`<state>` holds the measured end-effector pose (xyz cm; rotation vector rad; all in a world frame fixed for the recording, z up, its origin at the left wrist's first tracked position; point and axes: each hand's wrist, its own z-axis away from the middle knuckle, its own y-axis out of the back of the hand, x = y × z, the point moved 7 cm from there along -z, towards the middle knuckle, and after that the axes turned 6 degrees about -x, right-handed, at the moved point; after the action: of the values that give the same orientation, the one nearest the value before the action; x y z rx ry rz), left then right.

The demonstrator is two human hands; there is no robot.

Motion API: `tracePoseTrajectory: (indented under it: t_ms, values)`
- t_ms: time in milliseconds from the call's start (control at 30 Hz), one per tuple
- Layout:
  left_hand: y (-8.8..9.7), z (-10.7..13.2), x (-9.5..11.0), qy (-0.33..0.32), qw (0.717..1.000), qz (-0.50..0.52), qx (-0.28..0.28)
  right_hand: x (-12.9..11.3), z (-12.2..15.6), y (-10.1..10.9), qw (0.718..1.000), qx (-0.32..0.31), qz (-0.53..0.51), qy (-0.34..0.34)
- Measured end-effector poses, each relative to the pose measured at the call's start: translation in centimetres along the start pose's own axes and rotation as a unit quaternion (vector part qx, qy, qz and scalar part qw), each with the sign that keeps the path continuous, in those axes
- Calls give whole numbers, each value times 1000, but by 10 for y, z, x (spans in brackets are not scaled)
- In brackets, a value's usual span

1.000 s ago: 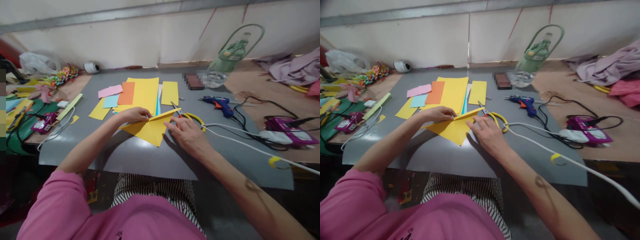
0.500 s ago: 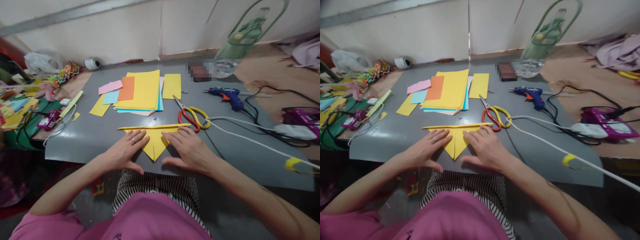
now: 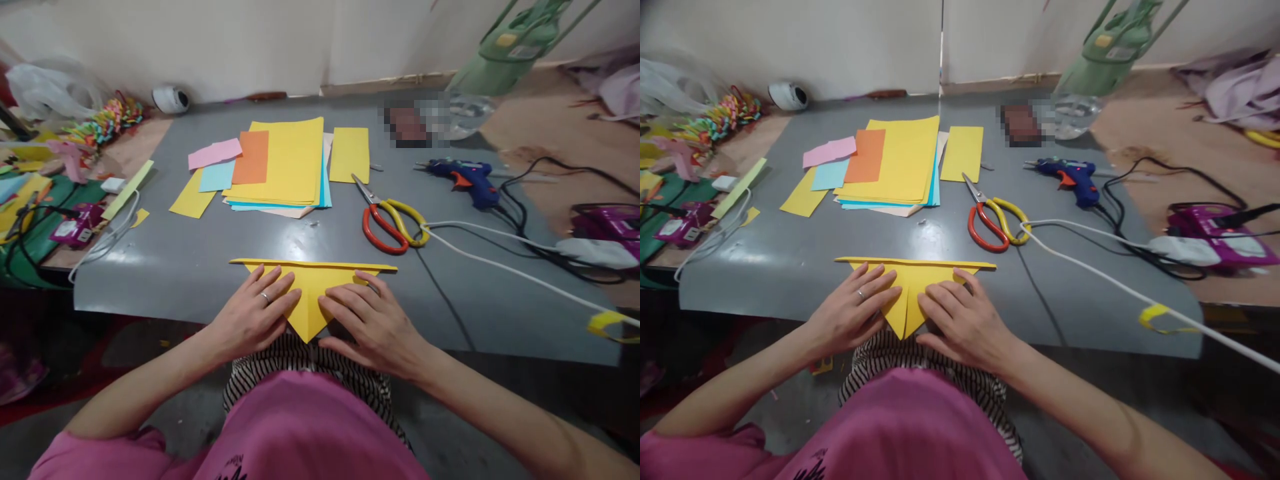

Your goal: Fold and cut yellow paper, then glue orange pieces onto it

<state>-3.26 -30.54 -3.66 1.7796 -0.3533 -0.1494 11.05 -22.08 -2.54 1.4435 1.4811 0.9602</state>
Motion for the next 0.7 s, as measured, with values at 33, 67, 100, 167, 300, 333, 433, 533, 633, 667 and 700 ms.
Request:
tracePoseTrajectory:
  t_ms: [33, 67, 100, 167, 300, 333, 433, 533, 633, 667, 700]
  values:
    - [1, 0, -1, 3, 1000, 4, 12, 0, 0, 0, 1000, -2, -5, 0]
    - [4, -1, -2, 9, 1000, 12, 28, 1, -1, 1, 1000, -2, -12, -2]
    - [6, -2, -4, 18, 999, 22, 42, 2, -1, 2, 1000, -1, -21, -6]
    - [10, -4, -8, 39, 996, 47, 62, 6, -3, 4, 999, 6, -34, -17]
    - [19, -9, -13, 81, 991, 65, 80, 10, -6, 6, 999, 9, -25, -25]
    - [20, -11, -14, 87, 991, 64, 83, 8, -6, 5, 1000, 2, -24, -17]
    - [25, -13, -18, 107, 988, 60, 93, 2, -4, -2, 1000, -25, -18, 5]
    - [25, -13, -23, 135, 984, 71, 92, -1, -3, -5, 999, -29, -15, -4]
    - [25, -15, -27, 160, 981, 78, 82, -1, -5, -5, 998, -31, -48, -22]
    - [25, -16, -29, 169, 979, 79, 80, 0, -7, -4, 998, -33, -55, -27]
    - [26, -18, -31, 181, 977, 81, 79, 1, -9, -3, 997, -35, -58, -30]
